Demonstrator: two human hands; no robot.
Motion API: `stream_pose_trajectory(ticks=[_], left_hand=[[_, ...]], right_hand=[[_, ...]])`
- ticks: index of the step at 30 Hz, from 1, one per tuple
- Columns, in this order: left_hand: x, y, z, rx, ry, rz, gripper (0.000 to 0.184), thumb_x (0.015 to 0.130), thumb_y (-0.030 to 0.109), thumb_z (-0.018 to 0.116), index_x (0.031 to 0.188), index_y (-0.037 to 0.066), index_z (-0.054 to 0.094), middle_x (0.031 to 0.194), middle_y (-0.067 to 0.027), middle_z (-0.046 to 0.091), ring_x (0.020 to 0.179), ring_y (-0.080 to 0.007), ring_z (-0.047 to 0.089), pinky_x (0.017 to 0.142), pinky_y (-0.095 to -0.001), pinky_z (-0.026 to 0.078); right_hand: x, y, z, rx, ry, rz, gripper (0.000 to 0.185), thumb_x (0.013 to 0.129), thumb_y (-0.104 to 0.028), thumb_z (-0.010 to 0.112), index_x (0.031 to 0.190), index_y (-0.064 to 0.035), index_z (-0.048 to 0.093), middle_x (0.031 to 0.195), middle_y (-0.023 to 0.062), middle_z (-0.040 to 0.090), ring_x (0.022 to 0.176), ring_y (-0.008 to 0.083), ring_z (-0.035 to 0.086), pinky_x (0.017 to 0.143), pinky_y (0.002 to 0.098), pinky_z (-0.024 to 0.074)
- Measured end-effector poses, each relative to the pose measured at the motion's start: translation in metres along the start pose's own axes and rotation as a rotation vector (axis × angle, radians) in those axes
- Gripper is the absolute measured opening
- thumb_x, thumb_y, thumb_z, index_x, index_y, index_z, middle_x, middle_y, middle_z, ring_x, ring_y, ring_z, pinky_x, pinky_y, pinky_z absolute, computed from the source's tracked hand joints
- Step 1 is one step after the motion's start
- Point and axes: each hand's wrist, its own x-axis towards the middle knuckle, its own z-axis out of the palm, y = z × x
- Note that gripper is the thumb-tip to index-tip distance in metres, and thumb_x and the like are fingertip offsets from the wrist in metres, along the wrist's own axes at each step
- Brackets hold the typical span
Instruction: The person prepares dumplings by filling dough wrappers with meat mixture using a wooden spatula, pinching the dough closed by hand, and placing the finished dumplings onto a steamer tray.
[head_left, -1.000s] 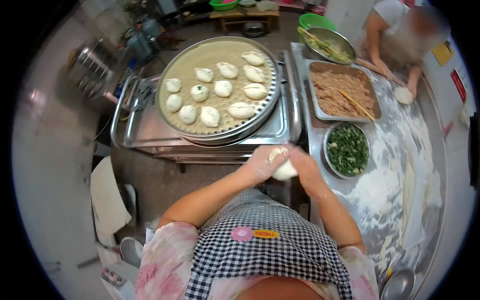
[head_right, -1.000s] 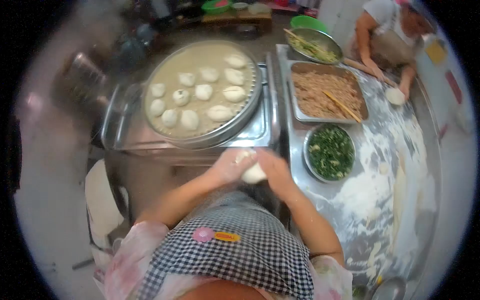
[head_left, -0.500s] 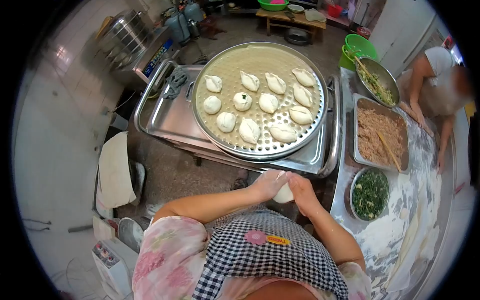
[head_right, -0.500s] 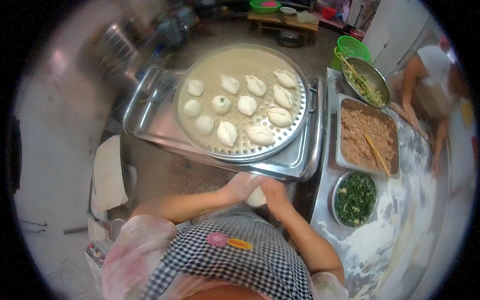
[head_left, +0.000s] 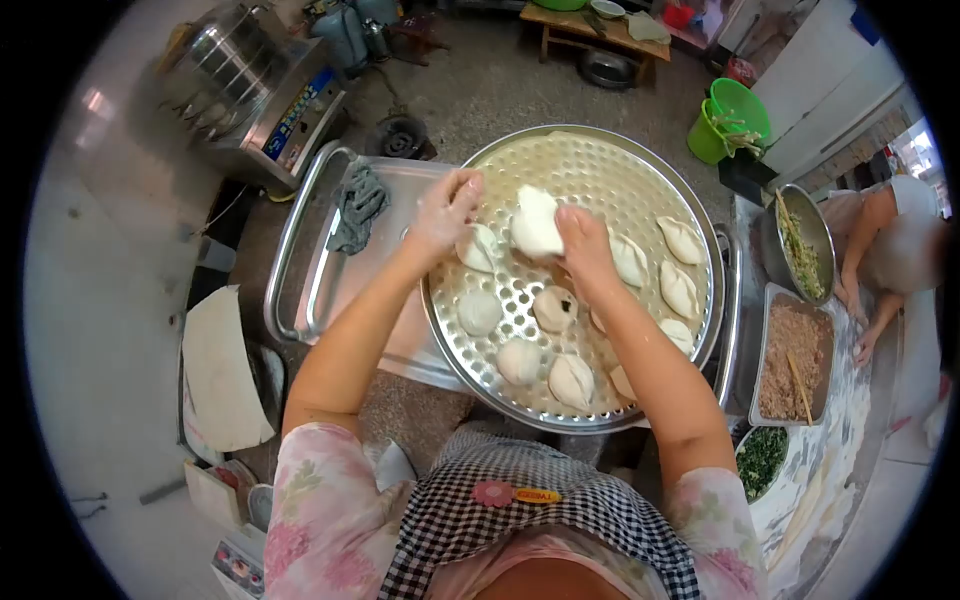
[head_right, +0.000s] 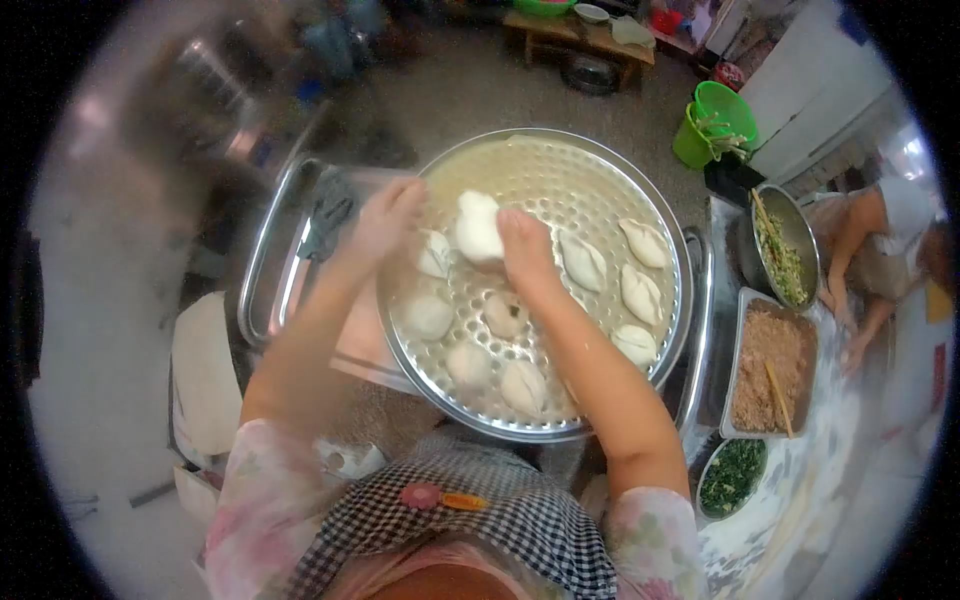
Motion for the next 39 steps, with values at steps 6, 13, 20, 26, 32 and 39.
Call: stream_pose_trajectory(ticks=[6,13,20,26,32,39], left_hand=[[0.072,-0.028,-0.027,0.225,-0.158,0.265,0.040,0.084,0.022,0.061,0.121,0.006,0.054,0.107,-0.0122,0.061,0.091,-0.0215,0.059,0.082,-0.0323,0.047],[0.113,-0.059,-0.015,0.468,-0.424,0.517,0.033,0.078,0.018,0.064,0.109,0.009,0.062,0.100,-0.0166,0.062,0.092,-0.0322,0.059,0.081,-0.0394,0.046],[0.120,-0.064,-0.011,0.579,-0.385,0.584,0.021,0.077,0.016,0.062,0.097,0.009,0.066,0.089,-0.0153,0.065,0.085,-0.0342,0.061,0.076,-0.0412,0.048],[0.107,-0.050,-0.007,0.400,-0.242,0.681,0.020,0.077,0.018,0.064,0.093,0.006,0.068,0.094,-0.0157,0.064,0.085,-0.0316,0.061,0.074,-0.0394,0.048],[0.100,-0.046,0.008,0.677,-0.311,0.583,0.021,0.084,0.019,0.058,0.096,0.005,0.067,0.088,-0.0158,0.064,0.085,-0.0355,0.059,0.076,-0.0413,0.046],[0.108,-0.060,0.007,0.775,-0.181,0.551,0.030,0.081,0.003,0.057,0.111,0.005,0.062,0.104,-0.0176,0.064,0.092,-0.0284,0.062,0.079,-0.0348,0.047]], right_hand=[[0.078,0.031,0.023,-0.849,-0.029,-0.478,0.023,0.087,-0.021,0.052,0.092,-0.0003,0.060,0.089,0.0232,0.059,0.081,0.0398,0.055,0.076,0.0447,0.0438],[0.059,0.010,0.023,-1.321,0.000,-0.367,0.029,0.080,-0.030,0.064,0.093,-0.0045,0.056,0.078,0.0160,0.061,0.076,0.0345,0.058,0.068,0.0450,0.0448],[0.074,0.043,0.020,-1.283,0.061,-0.464,0.016,0.081,-0.017,0.062,0.085,-0.0055,0.052,0.069,0.0173,0.057,0.066,0.0349,0.055,0.058,0.0447,0.0440],[0.068,0.036,0.013,-1.266,0.090,-0.495,0.010,0.080,-0.014,0.057,0.088,-0.0077,0.056,0.072,0.0139,0.061,0.069,0.0318,0.058,0.060,0.0440,0.0457],[0.006,0.015,-0.003,-1.458,0.216,-0.389,0.040,0.083,-0.020,0.056,0.120,-0.0057,0.054,0.074,0.0117,0.060,0.069,0.0284,0.057,0.058,0.0387,0.0465],[-0.175,-0.003,-0.108,-1.325,0.636,-0.684,0.045,0.074,-0.012,0.066,0.116,-0.0014,0.055,0.072,0.0064,0.059,0.065,0.0211,0.055,0.057,0.0318,0.0464]])
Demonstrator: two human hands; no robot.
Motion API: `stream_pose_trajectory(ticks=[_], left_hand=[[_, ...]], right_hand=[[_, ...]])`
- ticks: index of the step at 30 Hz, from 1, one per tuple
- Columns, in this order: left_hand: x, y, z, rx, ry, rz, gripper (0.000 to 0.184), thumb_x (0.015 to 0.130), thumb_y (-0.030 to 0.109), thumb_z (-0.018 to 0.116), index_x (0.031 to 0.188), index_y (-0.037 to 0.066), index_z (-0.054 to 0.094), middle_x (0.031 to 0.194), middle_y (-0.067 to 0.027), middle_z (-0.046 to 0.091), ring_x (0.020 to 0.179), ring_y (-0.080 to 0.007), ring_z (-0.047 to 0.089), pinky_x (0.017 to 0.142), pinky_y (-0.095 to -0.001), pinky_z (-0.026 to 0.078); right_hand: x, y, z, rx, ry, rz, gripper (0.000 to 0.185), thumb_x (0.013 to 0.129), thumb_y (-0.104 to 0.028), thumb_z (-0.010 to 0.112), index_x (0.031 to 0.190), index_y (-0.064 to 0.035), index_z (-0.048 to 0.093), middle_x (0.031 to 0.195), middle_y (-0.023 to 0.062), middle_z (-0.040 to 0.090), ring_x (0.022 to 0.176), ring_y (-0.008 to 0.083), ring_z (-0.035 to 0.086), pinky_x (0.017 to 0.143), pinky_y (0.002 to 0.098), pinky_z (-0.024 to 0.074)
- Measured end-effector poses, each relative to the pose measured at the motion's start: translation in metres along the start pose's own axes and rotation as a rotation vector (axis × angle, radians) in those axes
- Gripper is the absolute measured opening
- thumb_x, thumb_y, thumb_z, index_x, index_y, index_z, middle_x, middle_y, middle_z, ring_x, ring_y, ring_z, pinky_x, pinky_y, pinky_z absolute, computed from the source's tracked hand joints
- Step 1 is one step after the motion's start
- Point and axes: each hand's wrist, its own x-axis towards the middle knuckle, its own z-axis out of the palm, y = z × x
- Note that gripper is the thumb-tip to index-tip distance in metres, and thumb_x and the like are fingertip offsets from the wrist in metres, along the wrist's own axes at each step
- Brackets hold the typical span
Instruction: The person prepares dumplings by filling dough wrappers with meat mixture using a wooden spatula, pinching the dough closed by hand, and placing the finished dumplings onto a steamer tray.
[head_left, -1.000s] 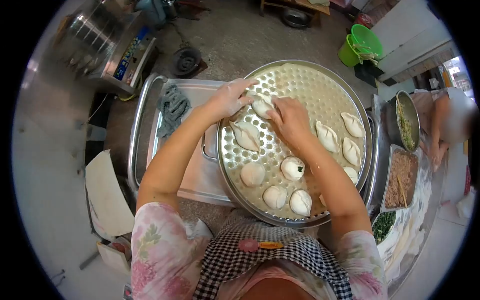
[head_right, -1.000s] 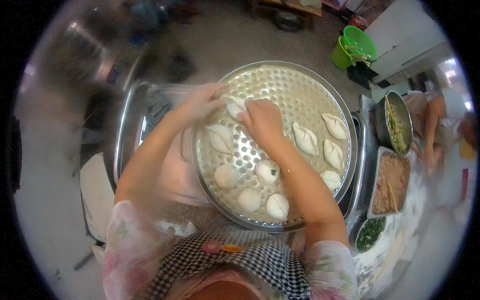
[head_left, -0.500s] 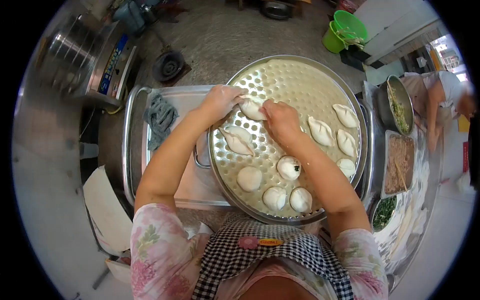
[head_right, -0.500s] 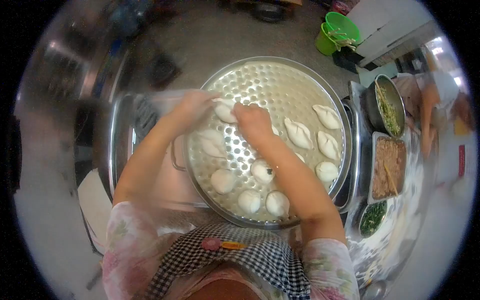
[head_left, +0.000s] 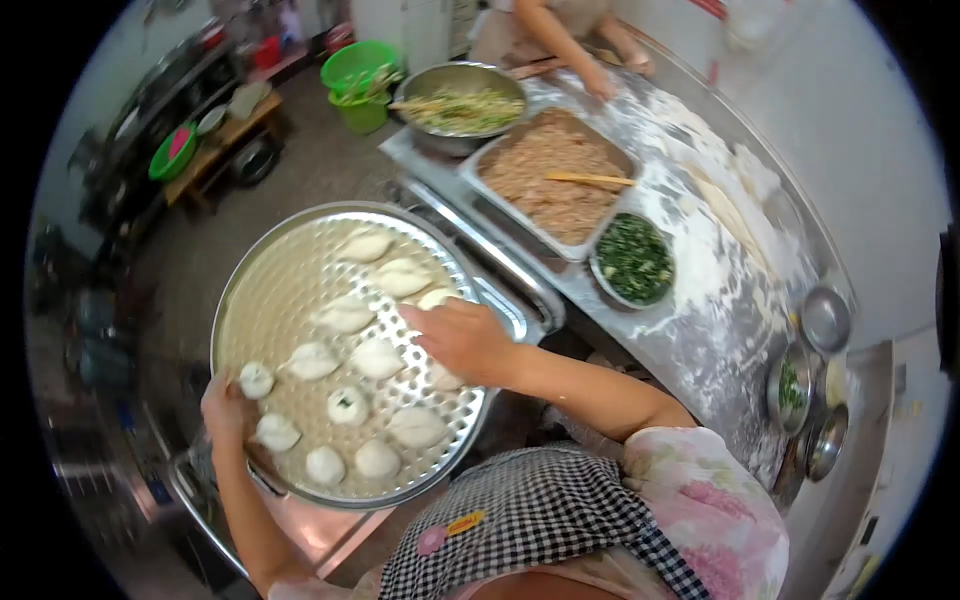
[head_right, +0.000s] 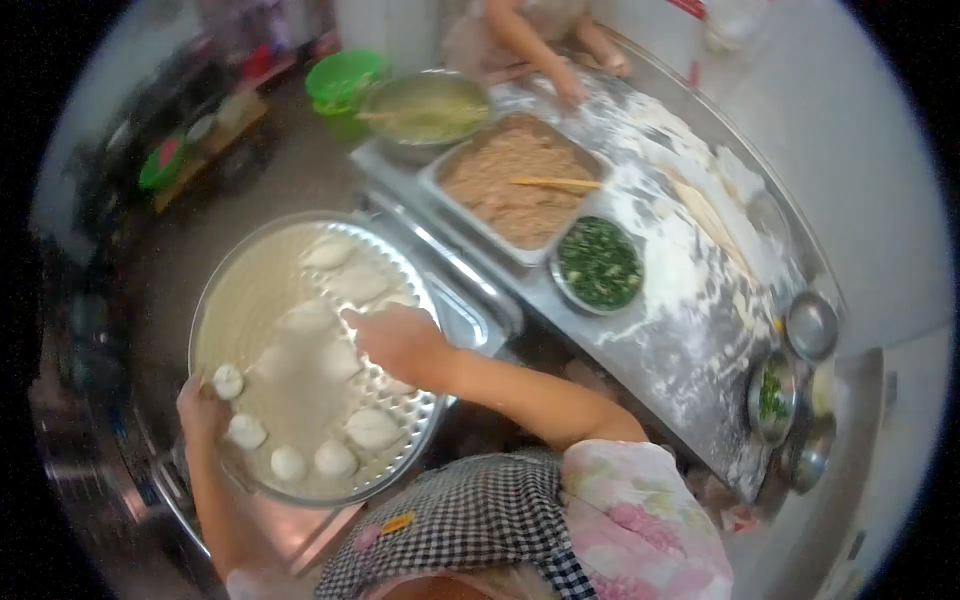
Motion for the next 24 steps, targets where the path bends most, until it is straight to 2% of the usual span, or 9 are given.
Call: stream_pose_trajectory(ticks=[2,3,7,11,13,14,15,18,24], left_hand=[[0.003,0.018,-0.010,-0.138,0.116,0.034,0.040,0.082,-0.003,0.054,0.121,0.005,0.056,0.108,-0.0165,0.063,0.092,-0.0236,0.062,0.078,-0.0308,0.047],[0.006,0.037,-0.017,-0.217,0.178,0.066,0.043,0.083,-0.005,0.053,0.125,0.005,0.054,0.110,-0.0158,0.063,0.092,-0.0211,0.062,0.077,-0.0286,0.047],[0.016,0.144,-0.014,-0.314,0.155,-0.125,0.037,0.090,0.001,0.050,0.127,0.004,0.051,0.115,-0.0119,0.061,0.094,-0.0142,0.060,0.072,-0.0244,0.048],[0.042,0.278,0.040,-0.504,0.055,0.052,0.036,0.090,0.005,0.051,0.126,0.004,0.051,0.117,-0.0107,0.060,0.097,-0.0154,0.059,0.077,-0.0261,0.049],[0.048,0.384,0.058,-0.513,-0.085,0.170,0.034,0.090,0.008,0.051,0.124,0.003,0.053,0.116,-0.0097,0.060,0.099,-0.0163,0.059,0.080,-0.0270,0.048],[0.054,0.426,0.081,-0.440,0.014,0.329,0.027,0.089,0.009,0.057,0.114,0.003,0.059,0.103,-0.0097,0.065,0.091,-0.0137,0.061,0.077,-0.0254,0.048],[0.050,0.485,0.088,-0.324,-0.008,0.410,0.022,0.087,0.010,0.059,0.108,0.003,0.061,0.091,-0.0077,0.067,0.081,-0.0122,0.061,0.074,-0.0253,0.048],[0.062,0.600,0.149,-0.538,-0.128,0.526,0.016,0.082,0.015,0.065,0.092,0.003,0.059,0.078,-0.0064,0.063,0.072,-0.0131,0.059,0.067,-0.0282,0.048],[0.087,0.779,0.240,-0.367,-0.434,0.576,0.035,0.074,0.026,0.073,0.096,0.003,0.059,0.086,-0.0120,0.065,0.079,-0.0224,0.063,0.071,-0.0339,0.050]], right_hand=[[-0.041,0.032,-0.053,-0.121,0.083,0.068,0.040,0.075,-0.011,0.064,0.114,-0.0020,0.057,0.076,0.0083,0.060,0.067,0.0235,0.056,0.060,0.0324,0.0474],[-0.067,0.045,-0.082,-0.100,0.097,0.220,0.036,0.079,-0.010,0.060,0.114,-0.0022,0.057,0.085,0.0112,0.062,0.070,0.0260,0.058,0.063,0.0361,0.0480],[-0.196,0.117,-0.182,-0.139,0.260,0.624,0.032,0.084,-0.009,0.055,0.116,-0.0035,0.056,0.099,0.0172,0.063,0.080,0.0317,0.061,0.070,0.0396,0.0495],[-0.323,0.168,-0.267,-0.222,0.303,1.020,0.032,0.090,-0.014,0.048,0.119,-0.0040,0.055,0.110,0.0207,0.059,0.101,0.0332,0.057,0.088,0.0389,0.0441],[-0.376,0.180,-0.294,-0.239,0.323,1.205,0.031,0.091,-0.015,0.045,0.118,-0.0031,0.055,0.115,0.0205,0.058,0.106,0.0330,0.055,0.093,0.0380,0.0412],[-0.399,0.182,-0.303,-0.223,0.330,1.299,0.031,0.091,-0.015,0.045,0.118,-0.0028,0.056,0.116,0.0202,0.057,0.107,0.0333,0.054,0.094,0.0373,0.0405],[-0.417,0.183,-0.309,-0.199,0.371,1.303,0.031,0.092,-0.015,0.045,0.118,-0.0025,0.056,0.116,0.0199,0.057,0.107,0.0333,0.054,0.093,0.0375,0.0408],[-0.465,0.186,-0.301,-0.190,0.422,1.320,0.031,0.091,-0.015,0.045,0.117,-0.0015,0.056,0.114,0.0190,0.058,0.105,0.0336,0.055,0.092,0.0381,0.0417],[-0.475,0.184,-0.288,-0.351,0.348,1.254,0.026,0.088,-0.011,0.048,0.110,-0.0008,0.058,0.102,0.0175,0.061,0.094,0.0346,0.057,0.082,0.0392,0.0450]])
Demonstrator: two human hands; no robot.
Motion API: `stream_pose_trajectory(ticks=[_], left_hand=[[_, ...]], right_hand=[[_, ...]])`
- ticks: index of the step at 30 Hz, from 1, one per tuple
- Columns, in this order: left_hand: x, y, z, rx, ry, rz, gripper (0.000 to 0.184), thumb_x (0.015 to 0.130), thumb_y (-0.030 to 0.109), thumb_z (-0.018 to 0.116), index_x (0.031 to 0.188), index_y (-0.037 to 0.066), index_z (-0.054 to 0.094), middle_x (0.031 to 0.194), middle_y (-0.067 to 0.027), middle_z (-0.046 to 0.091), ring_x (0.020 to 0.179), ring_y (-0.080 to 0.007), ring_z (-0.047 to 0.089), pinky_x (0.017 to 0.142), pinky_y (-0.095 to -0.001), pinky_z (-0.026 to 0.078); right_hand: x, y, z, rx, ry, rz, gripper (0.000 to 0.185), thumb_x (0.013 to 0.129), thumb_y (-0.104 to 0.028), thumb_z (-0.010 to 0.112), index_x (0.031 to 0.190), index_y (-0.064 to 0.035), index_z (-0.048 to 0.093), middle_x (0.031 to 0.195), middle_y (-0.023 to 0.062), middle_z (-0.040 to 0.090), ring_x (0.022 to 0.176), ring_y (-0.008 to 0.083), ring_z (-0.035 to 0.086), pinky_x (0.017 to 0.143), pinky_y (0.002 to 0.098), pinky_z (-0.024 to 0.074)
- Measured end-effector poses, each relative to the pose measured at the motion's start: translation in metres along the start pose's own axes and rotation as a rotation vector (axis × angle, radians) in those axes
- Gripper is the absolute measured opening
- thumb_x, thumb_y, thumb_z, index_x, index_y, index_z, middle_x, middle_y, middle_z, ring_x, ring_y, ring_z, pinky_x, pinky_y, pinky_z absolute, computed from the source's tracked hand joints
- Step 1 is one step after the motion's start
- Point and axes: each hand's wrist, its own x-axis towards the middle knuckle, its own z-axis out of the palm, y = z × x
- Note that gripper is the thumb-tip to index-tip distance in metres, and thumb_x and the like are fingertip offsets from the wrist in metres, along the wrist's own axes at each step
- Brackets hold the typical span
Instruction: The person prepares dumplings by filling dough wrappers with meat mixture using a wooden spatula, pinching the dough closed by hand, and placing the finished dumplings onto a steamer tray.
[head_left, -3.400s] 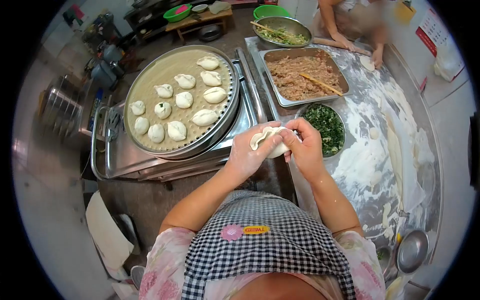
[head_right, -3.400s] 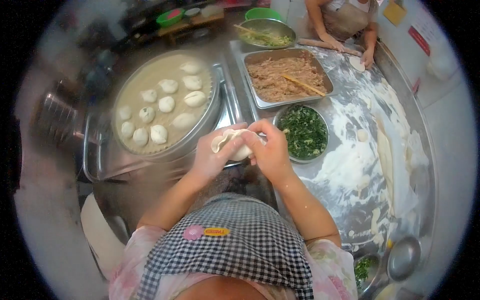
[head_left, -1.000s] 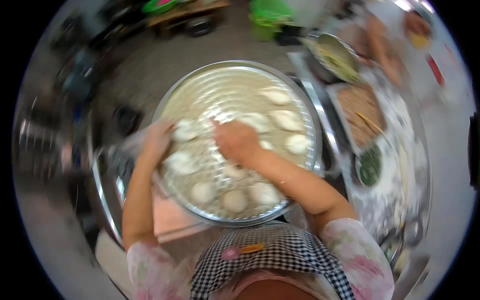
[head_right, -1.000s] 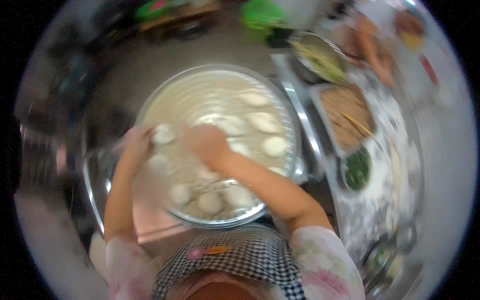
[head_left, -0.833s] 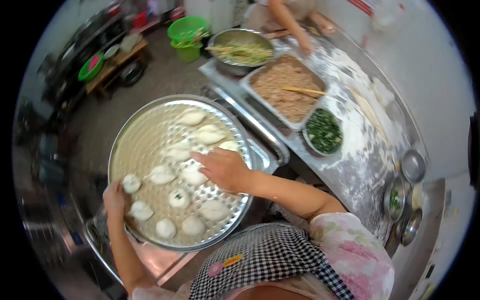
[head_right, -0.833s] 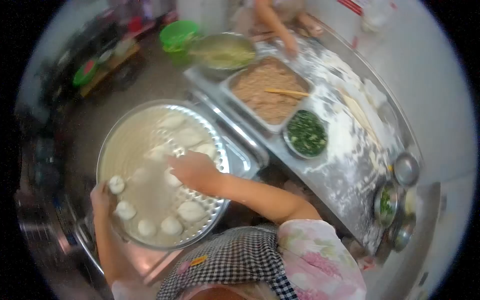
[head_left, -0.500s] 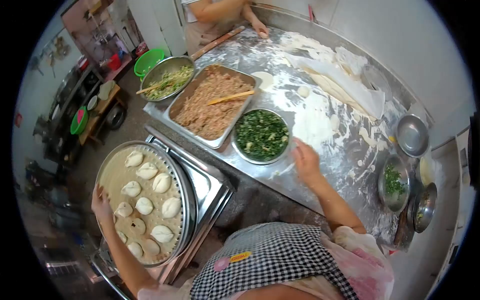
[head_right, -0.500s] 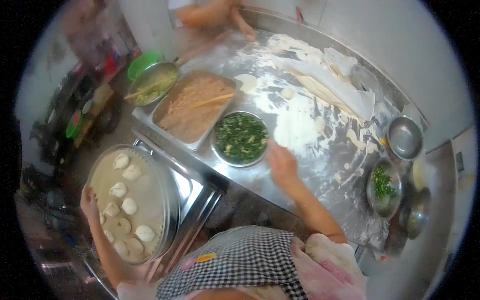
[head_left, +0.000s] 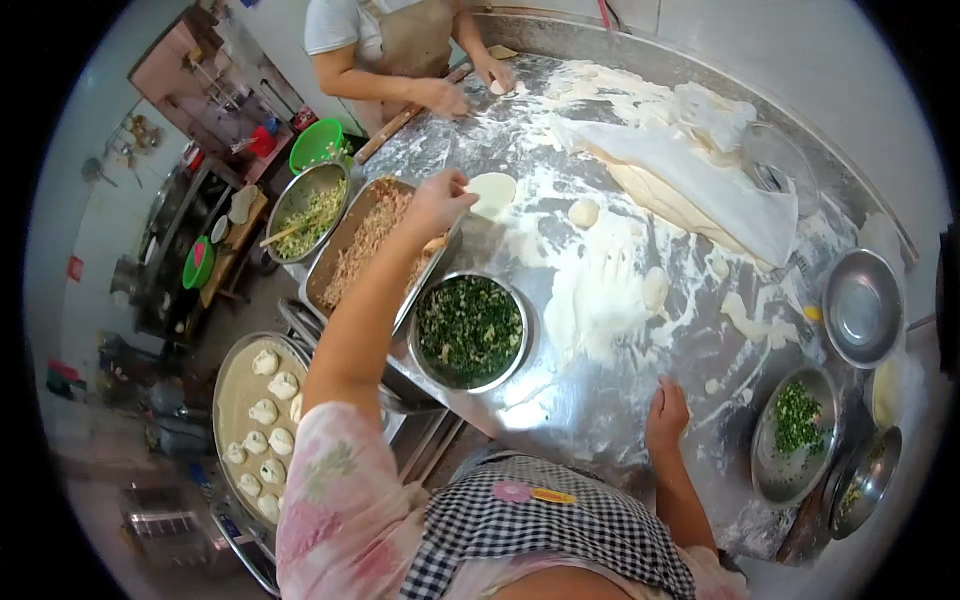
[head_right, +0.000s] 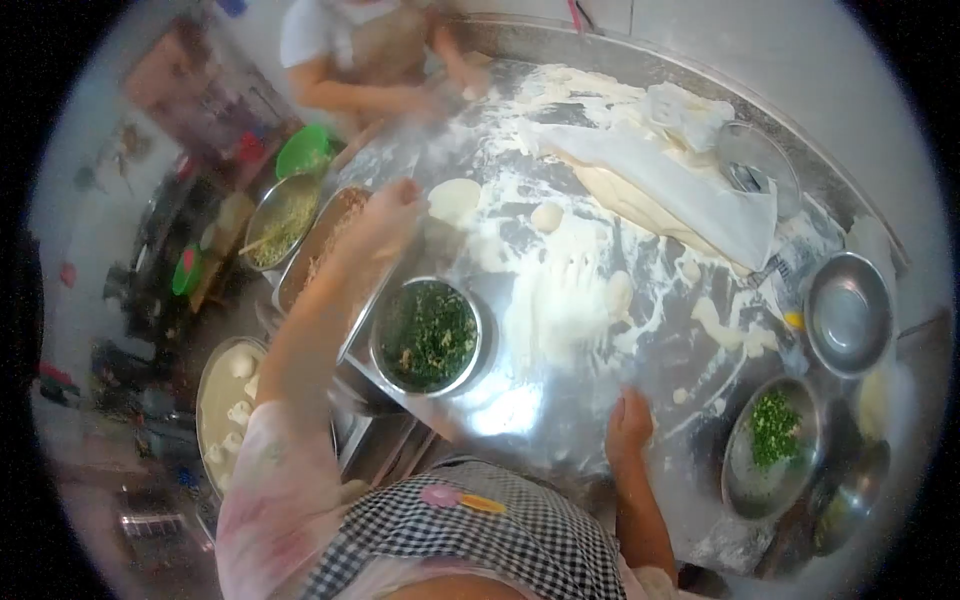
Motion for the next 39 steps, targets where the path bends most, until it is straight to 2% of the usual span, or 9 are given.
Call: stream_pose_trajectory(ticks=[10,13,17,20,23,27,30,35,39], left_hand=[[0.188,-0.161,0.131,0.552,-0.240,-0.084,0.062,0.065,0.038,0.080,0.110,0.001,0.059,0.103,-0.0190,0.064,0.100,-0.0294,0.061,0.081,-0.0378,0.048],[0.178,-0.119,0.097,0.383,-0.569,-0.407,0.057,0.063,0.040,0.079,0.102,0.001,0.064,0.095,-0.0183,0.066,0.092,-0.0281,0.062,0.078,-0.0375,0.048],[0.175,-0.123,0.096,0.408,-0.476,-0.050,0.042,0.066,0.034,0.078,0.086,0.000,0.066,0.081,-0.0139,0.065,0.075,-0.0247,0.061,0.069,-0.0374,0.048],[0.151,-0.077,0.084,0.241,-0.367,0.169,0.035,0.069,0.026,0.076,0.088,-0.001,0.063,0.080,-0.0110,0.064,0.073,-0.0205,0.060,0.065,-0.0359,0.048],[0.105,0.002,0.060,-0.193,-0.410,0.047,0.033,0.074,0.015,0.072,0.101,-0.001,0.059,0.089,-0.0094,0.064,0.076,-0.0176,0.060,0.067,-0.0325,0.049],[0.009,0.069,0.045,-0.915,-0.649,-0.085,0.043,0.079,0.003,0.065,0.118,-0.001,0.049,0.105,-0.0096,0.061,0.089,-0.0172,0.061,0.078,-0.0301,0.051],[-0.063,0.075,0.071,-1.212,-0.777,-0.188,0.043,0.082,0.005,0.063,0.122,-0.001,0.047,0.110,-0.0105,0.060,0.098,-0.0183,0.060,0.086,-0.0305,0.050],[-0.143,0.062,0.077,-1.647,-0.768,-0.387,0.033,0.093,0.015,0.049,0.122,0.000,0.048,0.115,-0.0128,0.059,0.103,-0.0203,0.059,0.090,-0.0323,0.049],[-0.213,0.068,0.069,-0.936,-0.234,-0.168,0.036,0.091,0.016,0.052,0.124,0.002,0.048,0.122,-0.0131,0.056,0.108,-0.0197,0.057,0.091,-0.0307,0.048]], right_hand=[[0.005,-0.001,0.009,-0.163,-0.001,-0.045,0.020,0.082,-0.009,0.052,0.100,-0.0037,0.059,0.087,0.0174,0.059,0.078,0.0358,0.057,0.066,0.0412,0.0473],[0.005,0.001,0.010,-0.226,0.001,-0.054,0.020,0.081,-0.007,0.052,0.099,-0.0042,0.060,0.086,0.0166,0.060,0.076,0.0353,0.057,0.065,0.0410,0.0476],[0.005,-0.006,0.009,-0.232,0.036,-0.065,0.021,0.079,-0.004,0.052,0.098,-0.0044,0.059,0.086,0.0153,0.060,0.076,0.0350,0.057,0.065,0.0404,0.0480],[0.006,-0.004,0.010,-0.209,0.088,-0.104,0.021,0.077,-0.003,0.053,0.097,-0.0032,0.059,0.086,0.0167,0.060,0.076,0.0361,0.057,0.066,0.0395,0.0483],[0.013,-0.003,0.012,-0.081,0.060,-0.022,0.015,0.085,-0.006,0.052,0.096,0.0016,0.058,0.086,0.0140,0.061,0.072,0.0298,0.058,0.066,0.0360,0.0469],[0.057,-0.063,0.022,1.039,-0.085,0.427,0.046,0.094,-0.039,0.047,0.118,-0.0008,0.054,0.101,0.0086,0.062,0.085,0.0186,0.060,0.073,0.0295,0.0468],[0.095,-0.101,0.025,1.644,-0.489,0.710,0.046,0.095,-0.038,0.046,0.120,0.0005,0.051,0.105,0.0107,0.060,0.087,0.0179,0.059,0.072,0.0292,0.0472],[0.097,-0.150,-0.004,1.371,-0.646,0.479,0.032,0.092,-0.029,0.054,0.109,-0.0016,0.053,0.083,0.0043,0.060,0.059,0.0098,0.054,0.044,0.0218,0.0387],[0.088,-0.210,-0.021,1.267,-0.608,0.550,0.025,0.091,-0.024,0.056,0.103,-0.0020,0.054,0.068,-0.0002,0.056,0.044,0.0052,0.044,0.035,0.0196,0.0310]])
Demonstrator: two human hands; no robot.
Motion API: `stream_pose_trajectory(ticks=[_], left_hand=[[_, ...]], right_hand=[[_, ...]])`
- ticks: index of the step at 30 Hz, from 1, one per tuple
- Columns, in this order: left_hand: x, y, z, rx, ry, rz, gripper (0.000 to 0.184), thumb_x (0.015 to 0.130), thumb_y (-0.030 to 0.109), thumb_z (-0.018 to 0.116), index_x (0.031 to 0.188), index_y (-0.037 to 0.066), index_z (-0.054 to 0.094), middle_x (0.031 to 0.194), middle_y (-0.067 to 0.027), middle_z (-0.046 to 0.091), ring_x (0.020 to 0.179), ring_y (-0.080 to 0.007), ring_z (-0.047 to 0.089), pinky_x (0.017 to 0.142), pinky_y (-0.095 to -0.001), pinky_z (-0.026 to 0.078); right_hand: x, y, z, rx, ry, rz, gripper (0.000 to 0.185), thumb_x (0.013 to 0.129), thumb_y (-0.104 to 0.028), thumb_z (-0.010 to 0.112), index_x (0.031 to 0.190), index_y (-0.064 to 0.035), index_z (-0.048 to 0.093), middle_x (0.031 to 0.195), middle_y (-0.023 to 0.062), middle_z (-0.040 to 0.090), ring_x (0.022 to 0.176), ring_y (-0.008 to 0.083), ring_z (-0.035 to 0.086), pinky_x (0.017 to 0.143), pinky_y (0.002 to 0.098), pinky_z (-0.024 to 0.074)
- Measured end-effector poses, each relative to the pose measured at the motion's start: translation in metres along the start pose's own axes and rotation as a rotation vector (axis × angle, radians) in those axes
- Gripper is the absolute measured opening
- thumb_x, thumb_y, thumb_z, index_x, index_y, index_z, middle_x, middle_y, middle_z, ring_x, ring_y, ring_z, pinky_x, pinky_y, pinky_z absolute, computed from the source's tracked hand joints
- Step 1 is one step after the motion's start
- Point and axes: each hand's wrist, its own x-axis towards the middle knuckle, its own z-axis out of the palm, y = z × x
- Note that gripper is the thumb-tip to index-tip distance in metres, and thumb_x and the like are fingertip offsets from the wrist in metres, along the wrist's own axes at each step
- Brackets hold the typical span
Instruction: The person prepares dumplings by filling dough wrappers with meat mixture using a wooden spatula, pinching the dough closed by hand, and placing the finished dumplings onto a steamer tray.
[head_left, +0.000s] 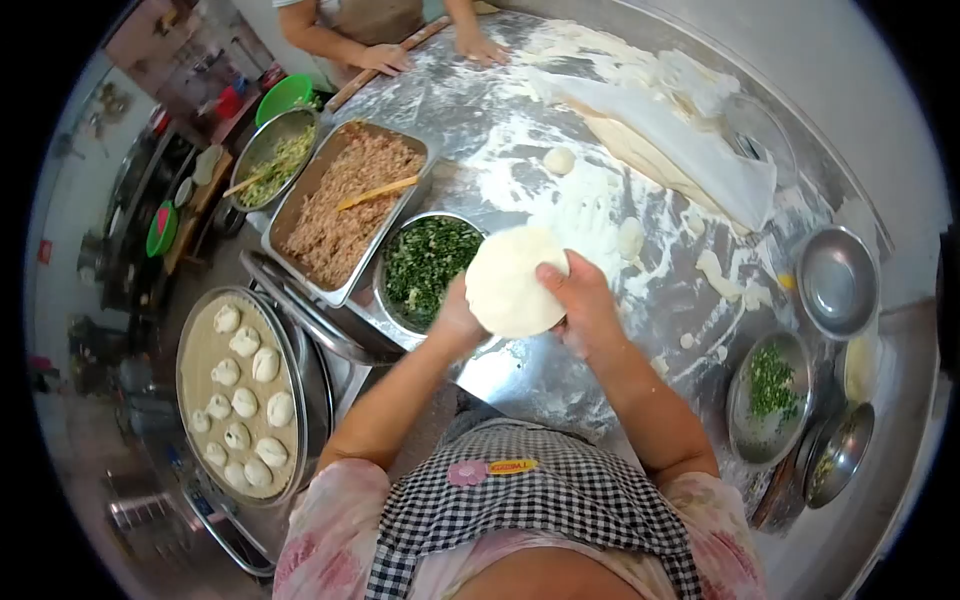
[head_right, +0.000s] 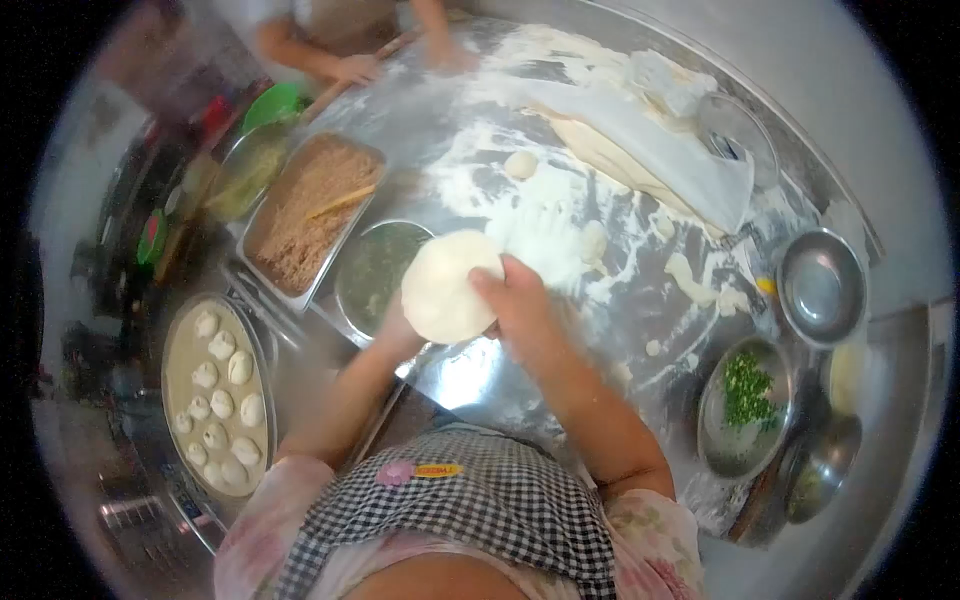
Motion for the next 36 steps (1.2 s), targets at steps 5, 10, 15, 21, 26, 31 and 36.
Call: stream_pose_trajectory(ticks=[5,10,15,21,26,31,36], left_hand=[[0.009,0.015,0.006,0.896,-0.038,0.320,0.023,0.070,0.015,0.067,0.089,0.002,0.062,0.089,-0.0127,0.063,0.089,-0.0275,0.061,0.075,-0.0387,0.049],[0.019,0.031,-0.048,1.217,0.151,0.541,0.012,0.072,0.016,0.064,0.080,0.007,0.063,0.078,-0.0090,0.060,0.081,-0.0252,0.059,0.064,-0.0336,0.047],[-0.002,0.033,-0.111,0.813,0.580,0.318,0.046,0.088,0.020,0.052,0.131,0.009,0.037,0.126,-0.0095,0.049,0.109,-0.0233,0.054,0.090,-0.0355,0.047],[0.044,0.071,-0.160,1.271,0.743,0.469,0.049,0.070,0.006,0.071,0.115,0.000,0.053,0.109,-0.0137,0.058,0.104,-0.0279,0.055,0.089,-0.0307,0.043],[0.045,0.073,-0.205,0.246,0.759,0.622,0.058,0.082,0.004,0.058,0.134,-0.004,0.035,0.134,-0.0142,0.043,0.120,-0.0251,0.046,0.102,-0.0343,0.035],[0.019,0.073,-0.272,-0.203,0.768,0.695,0.066,0.083,0.013,0.062,0.139,-0.001,0.029,0.140,-0.0152,0.038,0.123,-0.0262,0.045,0.103,-0.0366,0.037],[-0.013,0.052,-0.312,-0.558,0.718,0.636,0.053,0.088,0.020,0.056,0.134,0.000,0.038,0.128,-0.0190,0.050,0.108,-0.0274,0.057,0.089,-0.0352,0.050]], right_hand=[[0.042,0.047,-0.032,-0.605,-0.098,-0.224,0.023,0.093,-0.019,0.051,0.104,-0.0003,0.057,0.073,0.0022,0.057,0.055,0.0070,0.049,0.046,0.0217,0.0387],[0.127,0.073,-0.061,-1.161,-0.221,-0.773,0.021,0.090,-0.015,0.047,0.101,0.0008,0.055,0.101,0.0161,0.060,0.098,0.0286,0.057,0.085,0.0372,0.0442],[0.226,0.083,-0.009,-1.477,-0.545,-0.894,0.032,0.088,-0.017,0.046,0.116,-0.0032,0.054,0.119,0.0164,0.054,0.116,0.0307,0.047,0.102,0.0390,0.0347],[0.336,0.061,0.021,-1.561,-0.123,-0.393,0.064,0.088,-0.033,0.052,0.141,-0.0045,0.029,0.148,0.0159,0.025,0.136,0.0280,0.025,0.111,0.0398,0.0203],[0.361,0.012,-0.085,-1.722,0.266,-0.423,0.069,0.089,-0.040,0.046,0.138,0.0042,0.029,0.145,0.0233,0.025,0.136,0.0330,0.024,0.111,0.0374,0.0188],[0.295,-0.032,-0.090,-1.234,0.031,-0.014,0.040,0.089,-0.029,0.049,0.118,-0.0012,0.056,0.123,0.0215,0.053,0.116,0.0377,0.046,0.098,0.0425,0.0362],[0.249,-0.008,0.044,-1.631,0.007,-0.893,0.029,0.082,-0.018,0.061,0.106,-0.0023,0.061,0.107,0.0162,0.061,0.100,0.0331,0.056,0.088,0.0384,0.0436]])
